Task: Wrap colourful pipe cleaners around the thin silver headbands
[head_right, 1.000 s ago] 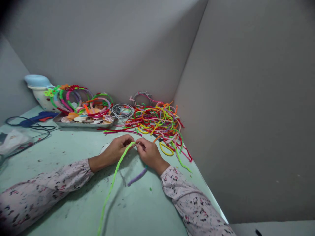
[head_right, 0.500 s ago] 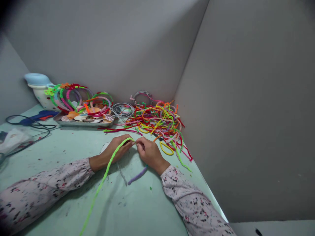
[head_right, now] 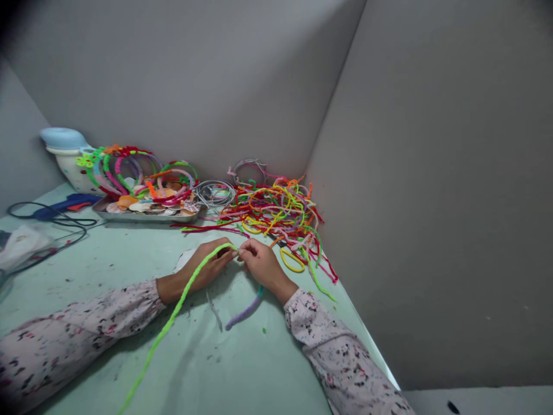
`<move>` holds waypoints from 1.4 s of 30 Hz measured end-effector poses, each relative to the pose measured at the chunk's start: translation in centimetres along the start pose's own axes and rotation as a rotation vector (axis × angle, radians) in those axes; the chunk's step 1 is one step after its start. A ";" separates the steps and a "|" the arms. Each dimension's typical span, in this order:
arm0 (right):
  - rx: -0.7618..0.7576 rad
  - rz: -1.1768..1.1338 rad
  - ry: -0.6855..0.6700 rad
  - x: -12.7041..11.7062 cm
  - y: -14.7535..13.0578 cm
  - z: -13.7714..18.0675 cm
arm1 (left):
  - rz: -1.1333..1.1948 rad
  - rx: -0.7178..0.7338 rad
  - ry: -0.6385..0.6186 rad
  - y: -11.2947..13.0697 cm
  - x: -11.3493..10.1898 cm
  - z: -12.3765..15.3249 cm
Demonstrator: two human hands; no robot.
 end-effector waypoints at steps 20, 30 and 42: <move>0.344 -0.411 -0.228 2.2 2.2 0.1 | -0.008 -0.021 -0.050 0.4 0.9 0.5; 0.356 -0.428 -0.202 2.2 2.3 0.2 | -0.012 0.006 -0.042 0.7 0.9 0.5; 0.286 -0.278 -0.157 1.6 2.5 0.1 | -0.004 -0.021 -0.048 -0.5 1.2 0.4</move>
Point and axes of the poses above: each hand's wrist, its own z-axis away from the middle knuckle, its own x-axis out of the palm, y = z × x, the point moved 10 cm from there along -z, towards the middle knuckle, and after that the axes turned 15 degrees about z, right-handed, at the moved point
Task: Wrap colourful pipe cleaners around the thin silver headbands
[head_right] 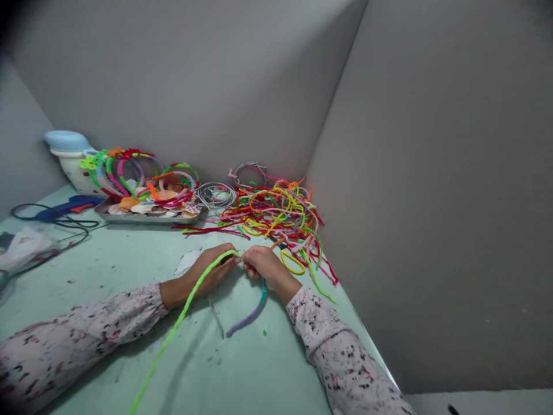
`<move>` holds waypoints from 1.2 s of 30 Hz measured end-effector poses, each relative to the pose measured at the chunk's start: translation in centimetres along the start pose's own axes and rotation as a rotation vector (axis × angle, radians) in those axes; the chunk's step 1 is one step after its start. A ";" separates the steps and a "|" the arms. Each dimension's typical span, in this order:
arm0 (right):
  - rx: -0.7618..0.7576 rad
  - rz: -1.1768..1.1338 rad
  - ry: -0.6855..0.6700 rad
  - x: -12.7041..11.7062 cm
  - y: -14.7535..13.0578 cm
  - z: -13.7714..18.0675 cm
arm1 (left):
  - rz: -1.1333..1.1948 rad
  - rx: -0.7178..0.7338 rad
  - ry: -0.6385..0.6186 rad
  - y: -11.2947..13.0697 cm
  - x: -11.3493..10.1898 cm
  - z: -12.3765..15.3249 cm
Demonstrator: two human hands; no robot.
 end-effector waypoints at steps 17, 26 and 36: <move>-0.025 0.021 0.001 -0.1 -0.3 0.1 | -0.129 0.036 -0.029 0.0 0.3 0.2; 0.032 0.049 0.024 -0.1 -0.1 0.1 | -0.150 0.005 -0.015 0.3 0.1 0.1; 0.017 0.045 0.041 0.2 -0.7 0.3 | 0.139 -0.078 0.025 -0.4 -0.1 -0.2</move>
Point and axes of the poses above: each hand's wrist, its own z-axis away from the middle knuckle, its own x-axis out of the palm, y = z × x, the point moved 10 cm from there along -z, towards the middle knuckle, and after that the axes turned 15 degrees about z, right-handed, at the moved point
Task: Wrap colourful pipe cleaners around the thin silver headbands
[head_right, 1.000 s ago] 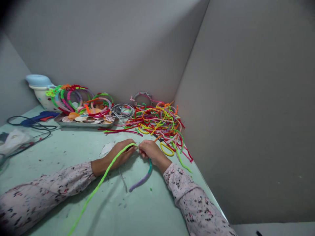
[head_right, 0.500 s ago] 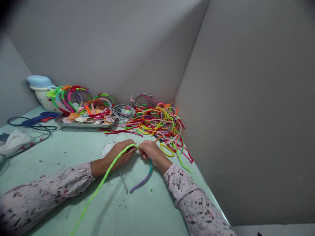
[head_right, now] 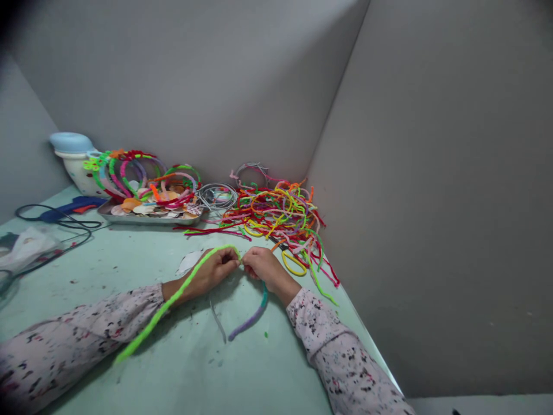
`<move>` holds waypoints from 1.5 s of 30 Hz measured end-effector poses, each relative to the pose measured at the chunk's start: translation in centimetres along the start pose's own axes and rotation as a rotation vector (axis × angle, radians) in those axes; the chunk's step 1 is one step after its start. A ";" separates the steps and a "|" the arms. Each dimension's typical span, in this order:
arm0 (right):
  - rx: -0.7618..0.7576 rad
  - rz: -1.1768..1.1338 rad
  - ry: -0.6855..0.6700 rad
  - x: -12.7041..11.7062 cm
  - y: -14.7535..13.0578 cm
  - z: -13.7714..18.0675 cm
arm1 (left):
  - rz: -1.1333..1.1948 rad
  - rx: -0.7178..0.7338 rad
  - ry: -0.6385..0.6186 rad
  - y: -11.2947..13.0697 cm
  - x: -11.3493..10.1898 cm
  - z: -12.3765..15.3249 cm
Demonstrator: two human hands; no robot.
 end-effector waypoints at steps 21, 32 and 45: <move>-0.013 -0.015 0.047 -0.4 -0.4 0.1 | 0.177 -0.133 0.019 -0.7 -0.1 -0.2; -0.067 -0.019 0.069 -0.2 -1.0 0.2 | 0.302 -0.247 0.071 -2.9 0.2 -0.2; -0.147 0.048 0.118 -0.6 -1.7 0.6 | 0.455 -0.390 0.148 -3.6 0.3 0.5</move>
Point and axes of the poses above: each hand's wrist, its own z-axis away from the middle knuckle, its own x-axis out of the palm, y = z × x, the point moved 10 cm from there along -z, towards the middle knuckle, and after that the axes turned 15 degrees about z, right-handed, at the moved point
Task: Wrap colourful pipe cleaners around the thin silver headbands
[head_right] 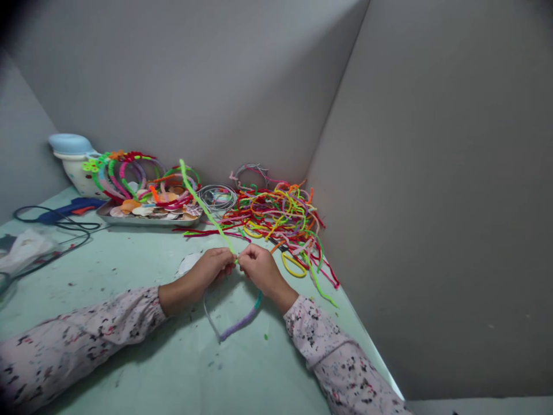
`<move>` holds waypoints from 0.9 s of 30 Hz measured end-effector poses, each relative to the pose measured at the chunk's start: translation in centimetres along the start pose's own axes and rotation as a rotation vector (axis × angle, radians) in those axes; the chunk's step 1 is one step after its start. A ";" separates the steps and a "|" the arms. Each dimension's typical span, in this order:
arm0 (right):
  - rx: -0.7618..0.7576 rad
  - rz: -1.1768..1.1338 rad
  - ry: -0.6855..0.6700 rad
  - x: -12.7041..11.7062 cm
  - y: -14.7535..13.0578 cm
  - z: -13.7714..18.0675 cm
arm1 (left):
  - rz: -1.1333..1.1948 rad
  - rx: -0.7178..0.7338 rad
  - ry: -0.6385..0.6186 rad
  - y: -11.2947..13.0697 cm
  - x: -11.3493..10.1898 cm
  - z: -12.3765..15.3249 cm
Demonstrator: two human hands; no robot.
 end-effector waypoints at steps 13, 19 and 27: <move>-0.003 -0.076 -0.026 0.1 -1.2 0.6 | 0.051 -0.035 0.046 0.2 0.1 0.5; 0.005 -0.048 -0.019 0.1 -1.0 0.5 | 0.110 -0.107 0.071 -0.6 0.0 0.6; 0.012 -0.077 -0.029 0.0 -1.1 0.3 | 0.107 -0.090 0.045 -0.6 0.1 0.6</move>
Point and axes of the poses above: each hand's wrist, its own z-axis away from the middle knuckle, its own x-axis out of the palm, y = z × x, the point moved 10 cm from there along -z, towards the middle knuckle, and after that the axes turned 15 degrees about z, right-handed, at the moved point
